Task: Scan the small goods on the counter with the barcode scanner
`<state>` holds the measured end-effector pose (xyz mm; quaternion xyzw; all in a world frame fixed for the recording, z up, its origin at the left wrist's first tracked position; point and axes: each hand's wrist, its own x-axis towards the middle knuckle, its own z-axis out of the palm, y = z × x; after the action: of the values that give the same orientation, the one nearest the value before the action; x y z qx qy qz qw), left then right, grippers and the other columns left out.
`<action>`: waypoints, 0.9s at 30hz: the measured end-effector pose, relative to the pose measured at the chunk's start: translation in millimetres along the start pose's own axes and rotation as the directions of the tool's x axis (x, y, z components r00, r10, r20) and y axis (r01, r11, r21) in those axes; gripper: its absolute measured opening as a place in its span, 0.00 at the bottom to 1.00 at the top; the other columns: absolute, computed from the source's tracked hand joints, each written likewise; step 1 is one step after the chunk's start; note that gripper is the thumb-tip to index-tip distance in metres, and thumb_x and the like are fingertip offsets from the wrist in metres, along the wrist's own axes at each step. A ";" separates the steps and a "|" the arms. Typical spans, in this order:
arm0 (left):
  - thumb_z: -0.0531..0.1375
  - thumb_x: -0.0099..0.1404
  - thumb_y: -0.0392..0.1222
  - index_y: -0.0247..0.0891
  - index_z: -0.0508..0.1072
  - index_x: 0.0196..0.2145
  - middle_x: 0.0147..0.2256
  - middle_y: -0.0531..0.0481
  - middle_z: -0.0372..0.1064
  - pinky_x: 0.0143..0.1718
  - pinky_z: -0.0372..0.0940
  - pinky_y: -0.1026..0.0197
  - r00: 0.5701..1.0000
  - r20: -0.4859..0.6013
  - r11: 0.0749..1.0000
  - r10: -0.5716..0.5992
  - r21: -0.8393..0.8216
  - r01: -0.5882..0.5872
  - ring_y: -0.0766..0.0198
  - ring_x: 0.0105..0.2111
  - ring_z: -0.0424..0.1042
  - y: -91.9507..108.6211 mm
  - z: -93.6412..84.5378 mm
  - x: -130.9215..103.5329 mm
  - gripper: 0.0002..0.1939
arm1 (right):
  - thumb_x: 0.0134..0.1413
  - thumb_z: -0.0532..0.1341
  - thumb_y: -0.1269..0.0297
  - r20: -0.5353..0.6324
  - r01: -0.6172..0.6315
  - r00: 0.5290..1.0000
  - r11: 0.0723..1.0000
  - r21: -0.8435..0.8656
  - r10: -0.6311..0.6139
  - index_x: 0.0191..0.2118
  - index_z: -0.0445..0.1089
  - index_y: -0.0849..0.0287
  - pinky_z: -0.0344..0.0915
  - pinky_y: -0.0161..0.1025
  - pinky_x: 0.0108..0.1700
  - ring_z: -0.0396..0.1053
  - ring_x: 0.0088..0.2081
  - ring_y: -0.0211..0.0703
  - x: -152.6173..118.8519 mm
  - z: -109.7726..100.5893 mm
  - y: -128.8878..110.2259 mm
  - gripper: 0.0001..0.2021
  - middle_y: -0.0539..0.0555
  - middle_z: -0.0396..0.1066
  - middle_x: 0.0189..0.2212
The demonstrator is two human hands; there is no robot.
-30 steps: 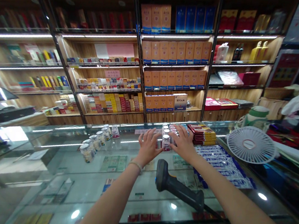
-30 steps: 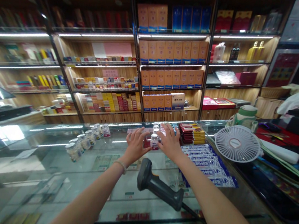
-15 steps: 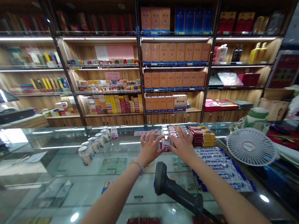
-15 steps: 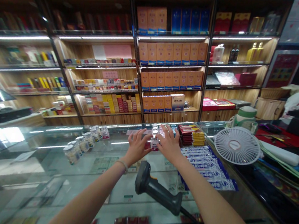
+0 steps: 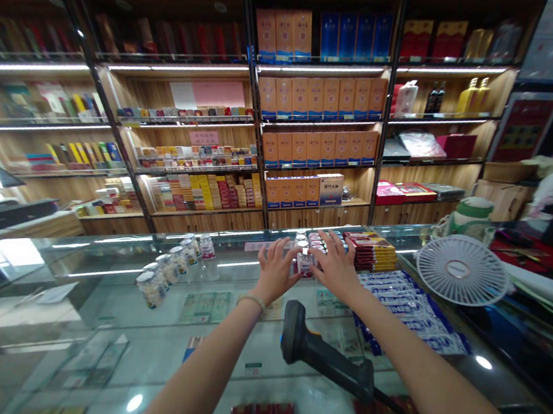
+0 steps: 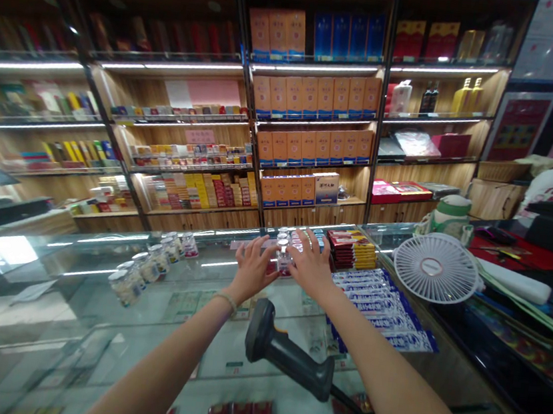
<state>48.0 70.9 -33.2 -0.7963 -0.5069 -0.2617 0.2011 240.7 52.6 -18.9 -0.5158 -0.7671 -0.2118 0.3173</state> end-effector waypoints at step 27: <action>0.66 0.59 0.56 0.55 0.54 0.68 0.71 0.40 0.45 0.67 0.34 0.36 1.000 0.007 0.998 0.020 0.053 -0.020 0.45 0.70 0.44 -15.5 -15.5 -9.9 0.44 | 0.55 0.65 0.49 0.026 0.021 0.999 1.000 -0.019 -0.020 0.68 0.57 0.46 0.35 0.66 0.67 0.42 0.70 0.64 -3.3 1.1 1.8 0.36 0.60 0.50 0.70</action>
<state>27.2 61.2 -26.4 -0.7966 -0.5063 -0.2436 0.2230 242.9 51.8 -21.9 -0.5135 -0.7743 -0.2157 0.3004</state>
